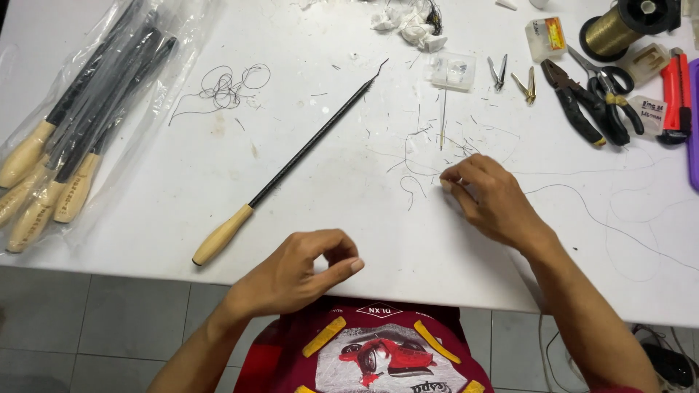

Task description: The person wraps a thin black wire around a slender metal rod, then uses pliers to trim the excess wire and continues wrapping the remaining length. The workspace contains various tools and wire scraps.

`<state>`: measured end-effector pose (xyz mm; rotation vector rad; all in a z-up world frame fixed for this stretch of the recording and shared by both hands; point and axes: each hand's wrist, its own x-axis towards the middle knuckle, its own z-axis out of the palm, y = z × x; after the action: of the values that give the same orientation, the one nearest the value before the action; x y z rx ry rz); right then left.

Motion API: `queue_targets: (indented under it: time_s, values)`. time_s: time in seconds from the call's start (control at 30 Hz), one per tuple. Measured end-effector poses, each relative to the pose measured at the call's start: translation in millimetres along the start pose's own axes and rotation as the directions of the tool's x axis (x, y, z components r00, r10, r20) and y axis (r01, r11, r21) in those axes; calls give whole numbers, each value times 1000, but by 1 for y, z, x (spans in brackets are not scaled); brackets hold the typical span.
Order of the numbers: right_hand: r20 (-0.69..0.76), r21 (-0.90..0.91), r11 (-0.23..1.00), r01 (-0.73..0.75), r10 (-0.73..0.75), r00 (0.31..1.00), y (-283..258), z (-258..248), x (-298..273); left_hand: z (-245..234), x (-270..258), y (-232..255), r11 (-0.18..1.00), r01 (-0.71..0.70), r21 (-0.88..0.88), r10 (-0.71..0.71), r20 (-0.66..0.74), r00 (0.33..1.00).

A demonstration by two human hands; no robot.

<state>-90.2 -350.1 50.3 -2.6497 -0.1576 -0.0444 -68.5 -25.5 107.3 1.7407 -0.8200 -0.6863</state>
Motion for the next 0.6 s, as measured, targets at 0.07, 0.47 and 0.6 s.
queue_targets:
  time_s: [0.07, 0.47, 0.6]
  values:
    - [15, -25, 999, -39, 39, 999, 0, -5, 7, 3, 17, -5, 1000, -26, 0, 26, -19, 999]
    - [84, 76, 976, -203, 197, 977, 13, -20, 10, 8, 110, -37, 991, -132, -23, 125, -189, 974]
    - [91, 87, 956, -280, 273, 958, 20, -19, 3, 11, 131, -46, 989, -139, -56, 123, -229, 966]
